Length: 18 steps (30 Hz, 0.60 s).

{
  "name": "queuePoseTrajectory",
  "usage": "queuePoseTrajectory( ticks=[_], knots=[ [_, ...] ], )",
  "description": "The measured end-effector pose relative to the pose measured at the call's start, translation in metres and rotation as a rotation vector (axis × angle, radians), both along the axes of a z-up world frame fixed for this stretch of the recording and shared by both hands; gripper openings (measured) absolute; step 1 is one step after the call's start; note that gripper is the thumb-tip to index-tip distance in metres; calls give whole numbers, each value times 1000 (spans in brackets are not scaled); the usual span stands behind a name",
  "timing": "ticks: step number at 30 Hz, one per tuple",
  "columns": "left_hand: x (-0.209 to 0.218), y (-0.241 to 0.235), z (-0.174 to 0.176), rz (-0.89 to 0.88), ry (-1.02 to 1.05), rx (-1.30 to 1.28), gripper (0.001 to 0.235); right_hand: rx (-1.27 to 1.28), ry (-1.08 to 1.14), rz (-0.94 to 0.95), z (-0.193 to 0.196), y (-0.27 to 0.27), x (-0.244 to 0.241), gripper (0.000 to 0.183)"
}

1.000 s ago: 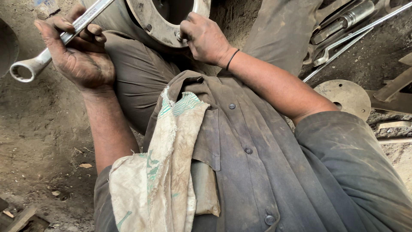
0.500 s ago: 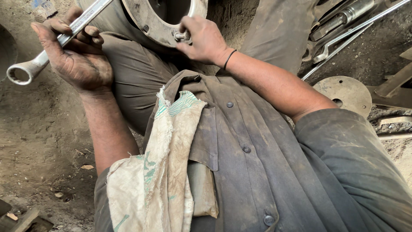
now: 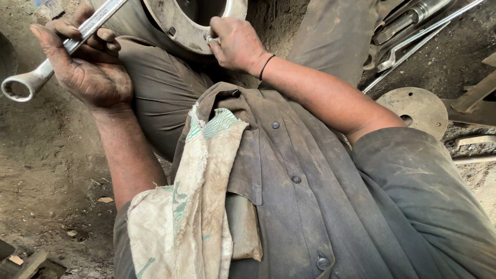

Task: The person sits on the ground and uses a wrench to tighten bolts on a cylindrical metal vehicle part. They rotate the part to access different bolts and continue tightening them.

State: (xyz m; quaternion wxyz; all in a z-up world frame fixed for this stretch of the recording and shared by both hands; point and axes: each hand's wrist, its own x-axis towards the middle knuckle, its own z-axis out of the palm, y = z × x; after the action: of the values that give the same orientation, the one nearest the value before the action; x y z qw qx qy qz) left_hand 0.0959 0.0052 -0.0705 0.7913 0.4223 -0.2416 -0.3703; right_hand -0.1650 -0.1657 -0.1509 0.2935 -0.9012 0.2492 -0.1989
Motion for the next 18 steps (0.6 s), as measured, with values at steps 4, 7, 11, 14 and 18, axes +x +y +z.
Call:
queuePoseTrajectory(
  ticks=[4, 7, 11, 14, 18],
  knots=[
    [0, 1, 1, 2, 11, 8, 49, -41, -86, 4, -5, 2, 1, 19],
    [0, 0, 1, 1, -5, 8, 48, 75, -167, -47, -5, 2, -2, 19],
    [-1, 0, 1, 3, 1, 15, 49, 0, -99, 4, -2, 3, -4, 15],
    [-1, 0, 3, 7, 5, 21, 49, 45, -119, -4, 1, 2, -3, 14],
    [-2, 0, 4, 15, 11, 27, 49, 249, -110, -82, 1, 3, -2, 19]
  ],
)
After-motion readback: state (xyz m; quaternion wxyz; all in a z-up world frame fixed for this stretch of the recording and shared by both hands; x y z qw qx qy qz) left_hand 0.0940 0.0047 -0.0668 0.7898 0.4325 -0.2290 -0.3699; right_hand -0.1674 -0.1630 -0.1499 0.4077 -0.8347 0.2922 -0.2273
